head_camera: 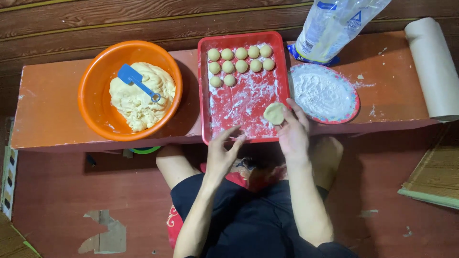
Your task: Scraping dough from a bowl, rolling it into small balls, and flattening them by hand on a tray.
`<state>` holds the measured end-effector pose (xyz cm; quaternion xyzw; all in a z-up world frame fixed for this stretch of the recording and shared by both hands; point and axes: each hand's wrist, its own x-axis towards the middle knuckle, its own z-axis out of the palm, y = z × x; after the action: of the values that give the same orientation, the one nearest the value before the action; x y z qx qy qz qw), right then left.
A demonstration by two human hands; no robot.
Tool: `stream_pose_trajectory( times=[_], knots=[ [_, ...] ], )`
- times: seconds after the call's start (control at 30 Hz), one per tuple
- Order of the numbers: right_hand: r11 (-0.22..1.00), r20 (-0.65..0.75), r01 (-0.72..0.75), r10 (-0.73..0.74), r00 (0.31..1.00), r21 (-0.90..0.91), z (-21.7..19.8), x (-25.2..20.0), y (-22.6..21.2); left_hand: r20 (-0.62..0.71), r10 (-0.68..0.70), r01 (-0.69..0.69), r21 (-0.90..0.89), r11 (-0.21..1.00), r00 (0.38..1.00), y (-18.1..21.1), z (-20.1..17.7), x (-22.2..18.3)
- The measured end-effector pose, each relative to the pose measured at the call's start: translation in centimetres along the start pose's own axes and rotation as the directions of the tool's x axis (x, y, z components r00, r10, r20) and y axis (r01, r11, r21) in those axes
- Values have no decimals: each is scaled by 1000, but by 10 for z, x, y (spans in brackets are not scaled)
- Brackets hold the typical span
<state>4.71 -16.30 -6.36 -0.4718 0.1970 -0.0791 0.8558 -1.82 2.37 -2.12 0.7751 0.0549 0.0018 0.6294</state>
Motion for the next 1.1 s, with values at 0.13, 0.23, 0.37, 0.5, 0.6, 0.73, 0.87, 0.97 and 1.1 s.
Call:
stream_pose_trajectory(
  times=[0.13,0.23,0.37,0.5,0.6,0.73,0.87,0.97,1.1],
  knots=[
    [993,61,-108,105,993,56,3,20,12,-49,362,-328,321,888,931,-30,-10,5],
    [886,313,275,-158,937,-374,29,15,7,-6,448,-399,446,801,894,-46,-12,9],
    [24,730,730,71,680,-683,26,33,27,83,504,-459,561,690,860,-52,-12,16],
    [-80,773,788,155,615,-611,27,27,20,145,458,-440,625,645,877,-57,-14,17],
    [-184,790,836,274,549,-518,30,12,21,186,455,-444,694,566,871,-68,-13,20],
    [-234,601,779,522,605,-581,33,18,26,215,436,-418,791,446,874,-72,-11,21],
    [-280,618,741,416,667,-611,34,23,38,252,389,-404,831,383,886,-85,-10,24],
    [-260,650,740,357,671,-620,39,23,51,250,378,-395,838,377,891,-77,-10,20],
    [-237,612,720,396,684,-652,32,27,66,256,357,-390,838,381,898,-88,-8,20]
  ],
)
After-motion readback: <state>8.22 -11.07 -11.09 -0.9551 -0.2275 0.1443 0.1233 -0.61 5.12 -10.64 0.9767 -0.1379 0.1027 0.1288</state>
